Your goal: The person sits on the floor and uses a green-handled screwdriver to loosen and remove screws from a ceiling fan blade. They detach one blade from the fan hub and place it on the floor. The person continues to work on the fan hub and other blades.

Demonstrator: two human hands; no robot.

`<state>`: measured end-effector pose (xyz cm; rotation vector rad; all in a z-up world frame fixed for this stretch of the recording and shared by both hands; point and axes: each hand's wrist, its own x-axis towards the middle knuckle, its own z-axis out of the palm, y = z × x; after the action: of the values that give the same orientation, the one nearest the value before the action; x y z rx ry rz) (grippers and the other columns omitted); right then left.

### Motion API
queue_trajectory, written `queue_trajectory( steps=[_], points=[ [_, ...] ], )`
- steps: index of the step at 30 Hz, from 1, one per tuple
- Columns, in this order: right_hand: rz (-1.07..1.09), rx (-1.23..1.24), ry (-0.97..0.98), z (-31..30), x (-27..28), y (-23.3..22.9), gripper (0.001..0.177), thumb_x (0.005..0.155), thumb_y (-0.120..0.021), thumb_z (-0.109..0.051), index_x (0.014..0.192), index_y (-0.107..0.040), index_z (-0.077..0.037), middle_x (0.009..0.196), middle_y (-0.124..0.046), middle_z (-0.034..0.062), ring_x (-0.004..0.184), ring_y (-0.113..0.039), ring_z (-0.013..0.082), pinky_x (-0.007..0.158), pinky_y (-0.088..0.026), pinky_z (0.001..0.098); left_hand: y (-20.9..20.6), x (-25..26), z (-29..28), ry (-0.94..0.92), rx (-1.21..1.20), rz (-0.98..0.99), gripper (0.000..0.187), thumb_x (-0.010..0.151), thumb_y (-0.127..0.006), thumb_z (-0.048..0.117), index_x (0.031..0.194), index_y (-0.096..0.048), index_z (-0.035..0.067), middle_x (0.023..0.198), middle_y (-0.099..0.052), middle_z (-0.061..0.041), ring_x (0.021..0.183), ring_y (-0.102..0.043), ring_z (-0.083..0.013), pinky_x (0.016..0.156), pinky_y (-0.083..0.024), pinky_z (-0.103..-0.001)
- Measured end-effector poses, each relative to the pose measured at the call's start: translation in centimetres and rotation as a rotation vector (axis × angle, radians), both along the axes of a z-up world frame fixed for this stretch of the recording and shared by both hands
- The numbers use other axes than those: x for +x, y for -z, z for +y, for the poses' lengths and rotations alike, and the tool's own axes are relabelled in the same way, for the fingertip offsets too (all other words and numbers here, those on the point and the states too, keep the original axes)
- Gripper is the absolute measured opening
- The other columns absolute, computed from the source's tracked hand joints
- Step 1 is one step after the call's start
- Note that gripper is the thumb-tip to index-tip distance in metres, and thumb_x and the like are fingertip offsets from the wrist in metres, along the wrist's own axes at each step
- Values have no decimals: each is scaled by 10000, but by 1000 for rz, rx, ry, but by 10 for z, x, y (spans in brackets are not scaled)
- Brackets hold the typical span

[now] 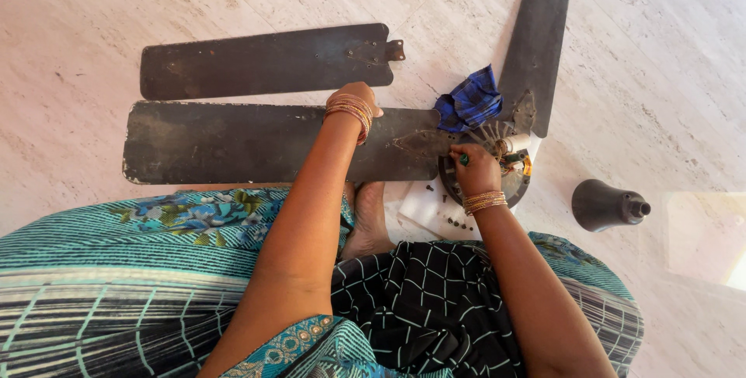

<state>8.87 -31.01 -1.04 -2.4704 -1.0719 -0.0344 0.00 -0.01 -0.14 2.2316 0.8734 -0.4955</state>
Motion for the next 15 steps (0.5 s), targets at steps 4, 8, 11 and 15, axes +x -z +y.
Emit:
queue_trajectory(
  steps=[4, 8, 11, 15],
  points=[
    [-18, 8, 37, 0, -2, 3, 125, 906, -770, -177, 998, -770, -93, 1051, -757, 105, 915, -723, 309, 774, -580, 417, 1, 3, 0, -14, -2, 13, 339, 888, -769, 412, 1122, -793, 168, 1193, -739, -121, 1126, -703, -315, 960, -547, -465],
    [-33, -5, 60, 1, -1, 6, 121, 904, -776, -185, 982, -771, -94, 1050, -760, 102, 908, -726, 307, 775, -581, 421, -4, 3, -1, -26, 6, 26, 342, 886, -768, 415, 1127, -791, 174, 1196, -742, -113, 1129, -706, -308, 955, -553, -457],
    [-15, -23, 86, 1, 0, 6, 115, 900, -768, -177, 979, -771, -92, 1063, -761, 101, 898, -728, 307, 768, -583, 421, -9, 3, -3, -27, 32, 17, 339, 882, -772, 414, 1123, -788, 177, 1189, -740, -110, 1125, -706, -307, 942, -559, -447],
    [-14, -14, 89, 1, -2, 5, 126, 900, -771, -184, 979, -769, -86, 1061, -761, 103, 898, -728, 309, 768, -585, 419, -12, 0, -7, 28, 117, -62, 333, 897, -760, 409, 1103, -782, 148, 1154, -748, -117, 1104, -706, -312, 921, -562, -431]
  ],
)
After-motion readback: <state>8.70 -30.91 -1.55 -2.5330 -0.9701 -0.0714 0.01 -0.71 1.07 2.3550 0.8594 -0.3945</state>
